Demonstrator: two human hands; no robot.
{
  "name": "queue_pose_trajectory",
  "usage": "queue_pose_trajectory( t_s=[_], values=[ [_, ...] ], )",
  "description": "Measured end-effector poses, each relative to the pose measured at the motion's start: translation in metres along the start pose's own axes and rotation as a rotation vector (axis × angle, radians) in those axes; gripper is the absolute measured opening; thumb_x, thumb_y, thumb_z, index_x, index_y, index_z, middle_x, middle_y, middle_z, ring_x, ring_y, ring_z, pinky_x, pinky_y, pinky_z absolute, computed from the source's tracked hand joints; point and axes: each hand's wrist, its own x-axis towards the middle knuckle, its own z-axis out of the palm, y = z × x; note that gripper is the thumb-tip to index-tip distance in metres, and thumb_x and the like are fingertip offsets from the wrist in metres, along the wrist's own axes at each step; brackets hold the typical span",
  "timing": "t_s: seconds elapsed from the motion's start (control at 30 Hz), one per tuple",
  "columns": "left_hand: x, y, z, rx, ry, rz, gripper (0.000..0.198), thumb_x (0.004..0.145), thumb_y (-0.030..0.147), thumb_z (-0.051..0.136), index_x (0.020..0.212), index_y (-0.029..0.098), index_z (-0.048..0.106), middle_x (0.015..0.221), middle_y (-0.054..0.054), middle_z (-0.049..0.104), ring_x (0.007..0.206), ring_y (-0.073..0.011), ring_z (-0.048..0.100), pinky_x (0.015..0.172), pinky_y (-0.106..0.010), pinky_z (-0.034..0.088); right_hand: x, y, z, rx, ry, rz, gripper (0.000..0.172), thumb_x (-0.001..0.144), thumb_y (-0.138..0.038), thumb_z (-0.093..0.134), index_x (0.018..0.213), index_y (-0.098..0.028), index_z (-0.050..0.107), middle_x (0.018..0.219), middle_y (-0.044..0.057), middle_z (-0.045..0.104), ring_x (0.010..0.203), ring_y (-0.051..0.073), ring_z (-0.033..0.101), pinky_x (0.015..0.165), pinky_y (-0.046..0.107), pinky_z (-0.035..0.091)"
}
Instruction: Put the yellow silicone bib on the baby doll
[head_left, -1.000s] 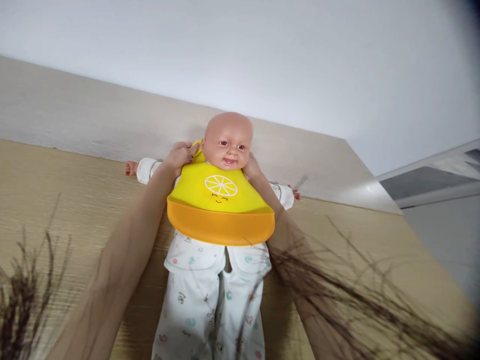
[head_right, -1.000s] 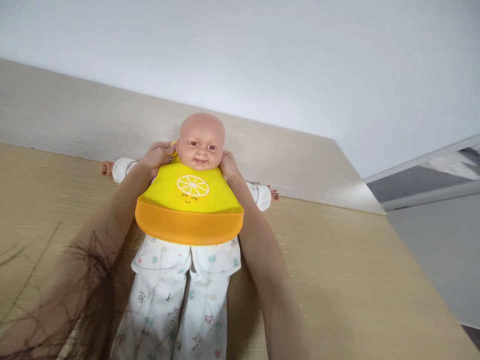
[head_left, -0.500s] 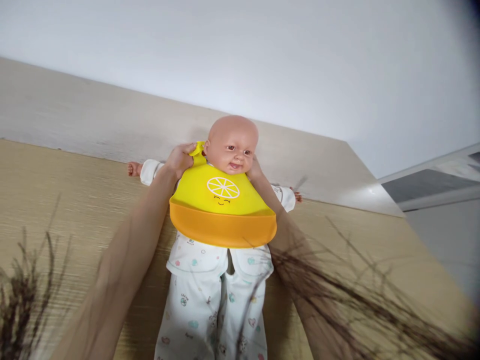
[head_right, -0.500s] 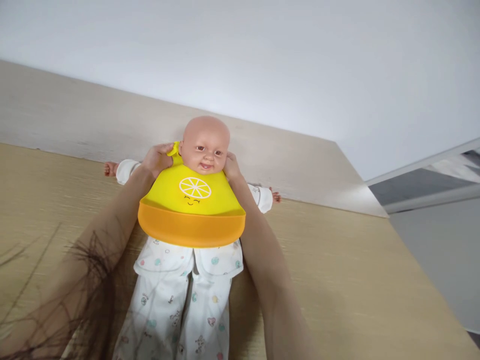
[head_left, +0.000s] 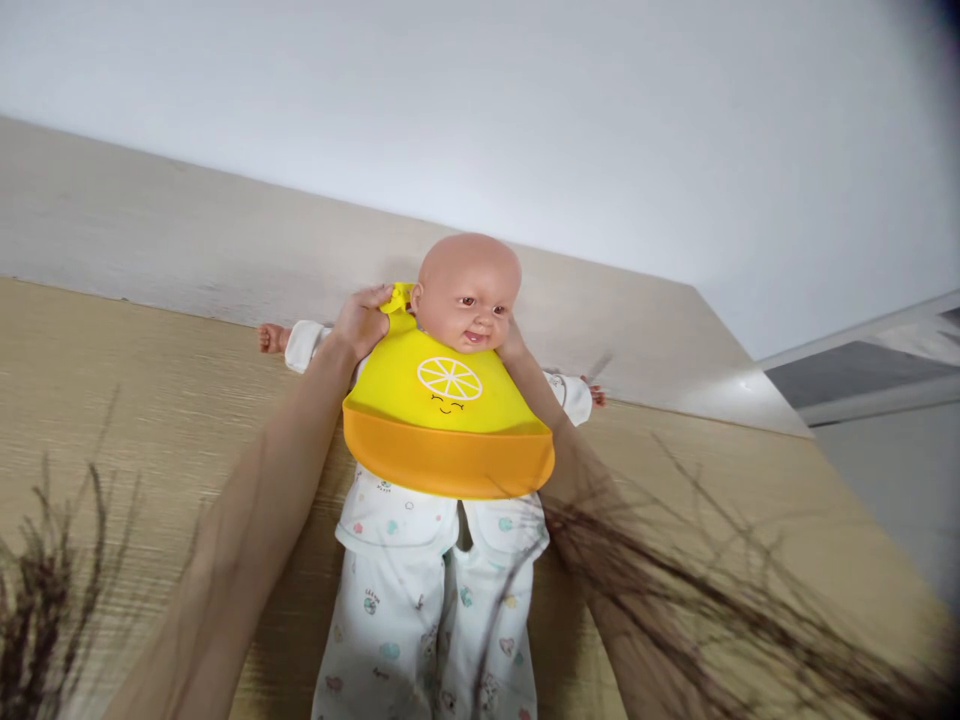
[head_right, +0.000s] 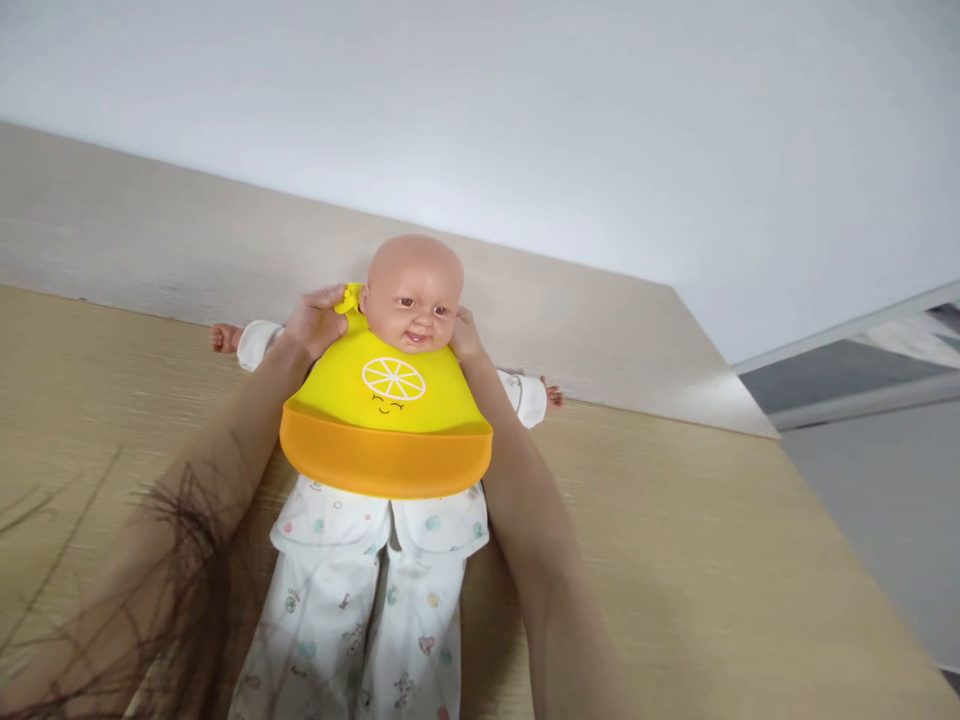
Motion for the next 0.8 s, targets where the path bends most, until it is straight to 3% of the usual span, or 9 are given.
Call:
queue_pose_trajectory(
  t_s=[0.2,0.33,0.5,0.67,0.8],
  values=[
    [0.0,0.0,-0.001,0.02,-0.01,-0.012,0.013,0.079,0.028,0.065,0.08,0.016,0.068,0.071,-0.005,0.068,0.065,-0.0157,0.064,0.064,-0.026,0.051,0.001,0.001,0.004,0.063,0.012,0.026,0.019,0.074,-0.036,0.073,0.074,-0.02,0.064,0.086,0.007,0.073,0.099,0.028,0.068,0.083,0.038,0.06],
    [0.002,0.006,-0.002,0.145,0.086,-0.108,0.017,0.081,0.032,0.065,0.077,0.016,0.069,0.059,-0.001,0.061,0.049,-0.012,0.053,0.051,-0.024,0.042,0.002,0.006,0.0,0.127,-0.011,0.039,0.022,0.065,-0.033,0.077,0.08,-0.021,0.067,0.091,0.006,0.073,0.099,0.028,0.068,0.082,0.036,0.06],
    [-0.008,0.016,0.002,0.271,0.049,-0.104,0.02,0.077,0.034,0.07,0.068,0.016,0.066,0.056,0.0,0.058,0.046,-0.0117,0.051,0.047,-0.024,0.039,-0.002,0.004,-0.001,0.138,0.011,0.091,0.021,0.065,-0.033,0.074,0.08,-0.02,0.068,0.09,0.006,0.074,0.094,0.028,0.069,0.078,0.037,0.061],
    [-0.014,0.02,0.0,0.37,-0.037,-0.062,0.026,0.068,0.038,0.079,0.065,0.015,0.067,0.06,-0.003,0.065,0.048,-0.012,0.055,0.047,-0.023,0.042,-0.005,-0.003,0.005,0.208,-0.121,0.088,0.022,0.072,-0.037,0.069,0.086,-0.02,0.069,0.096,0.008,0.074,0.101,0.029,0.069,0.083,0.039,0.061],
    [-0.013,0.02,-0.005,0.465,0.039,-0.092,0.027,0.058,0.033,0.086,0.068,0.014,0.07,0.062,-0.004,0.067,0.05,-0.0137,0.057,0.048,-0.023,0.043,-0.008,-0.005,0.007,0.169,0.004,0.1,0.02,0.068,-0.035,0.073,0.08,-0.02,0.066,0.093,0.007,0.074,0.099,0.029,0.068,0.08,0.039,0.061]
  ],
)
